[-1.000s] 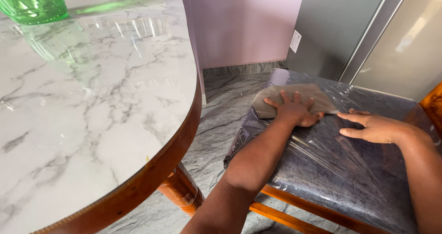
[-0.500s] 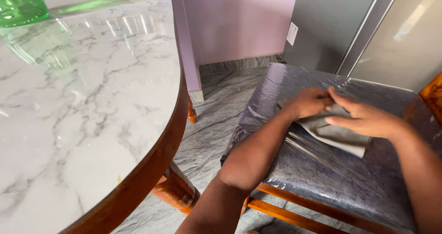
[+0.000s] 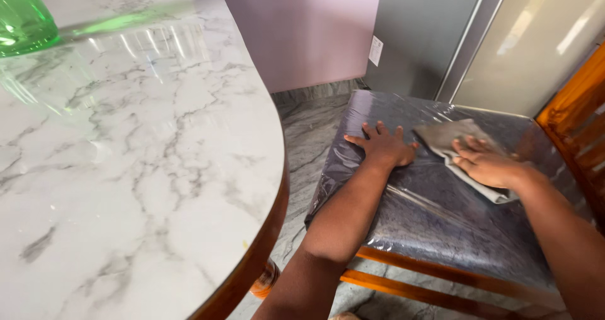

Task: The person sits on the floor and wipes the seat and wooden frame of a dining chair using a cloth. They systematically clean the plastic-covered seat surface and the wooden legs and backrest of the chair.

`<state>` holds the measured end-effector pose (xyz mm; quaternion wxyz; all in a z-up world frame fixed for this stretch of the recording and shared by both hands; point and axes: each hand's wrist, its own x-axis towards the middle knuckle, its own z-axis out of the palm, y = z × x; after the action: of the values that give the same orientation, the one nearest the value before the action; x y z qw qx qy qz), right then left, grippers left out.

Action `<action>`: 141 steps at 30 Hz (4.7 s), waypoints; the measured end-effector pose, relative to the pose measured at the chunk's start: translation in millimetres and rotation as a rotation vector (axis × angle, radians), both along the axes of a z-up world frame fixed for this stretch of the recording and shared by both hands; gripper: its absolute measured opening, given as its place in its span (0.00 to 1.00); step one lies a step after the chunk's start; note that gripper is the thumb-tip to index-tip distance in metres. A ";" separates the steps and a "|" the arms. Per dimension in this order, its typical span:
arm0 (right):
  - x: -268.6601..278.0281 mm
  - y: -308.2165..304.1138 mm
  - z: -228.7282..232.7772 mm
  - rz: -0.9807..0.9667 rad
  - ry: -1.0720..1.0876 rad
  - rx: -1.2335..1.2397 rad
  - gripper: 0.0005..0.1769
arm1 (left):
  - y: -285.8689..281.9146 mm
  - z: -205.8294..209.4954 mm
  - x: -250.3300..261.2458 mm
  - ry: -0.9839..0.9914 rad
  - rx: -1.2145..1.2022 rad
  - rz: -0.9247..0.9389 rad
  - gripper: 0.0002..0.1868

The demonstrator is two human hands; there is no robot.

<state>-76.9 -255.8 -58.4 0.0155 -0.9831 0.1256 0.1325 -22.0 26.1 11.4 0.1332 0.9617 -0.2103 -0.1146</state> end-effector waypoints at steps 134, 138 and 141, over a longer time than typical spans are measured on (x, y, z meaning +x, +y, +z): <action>-215.4 86.8 -26.8 -0.152 -1.082 0.054 0.14 | 32.2 -113.5 -231.4 -1.109 -0.211 -0.334 0.49; -211.5 82.4 -31.3 -0.165 -1.091 0.036 0.14 | 54.9 -89.6 -226.2 -1.021 -0.198 -0.444 0.55; -210.5 79.1 -36.3 -0.157 -1.104 0.025 0.14 | 76.3 -62.9 -223.0 -0.911 -0.123 -0.432 0.59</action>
<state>-287.4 -176.6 -94.7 0.1004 -0.8940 0.1702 -0.4022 -245.0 102.5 -51.5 0.0574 0.8389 -0.4476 0.3043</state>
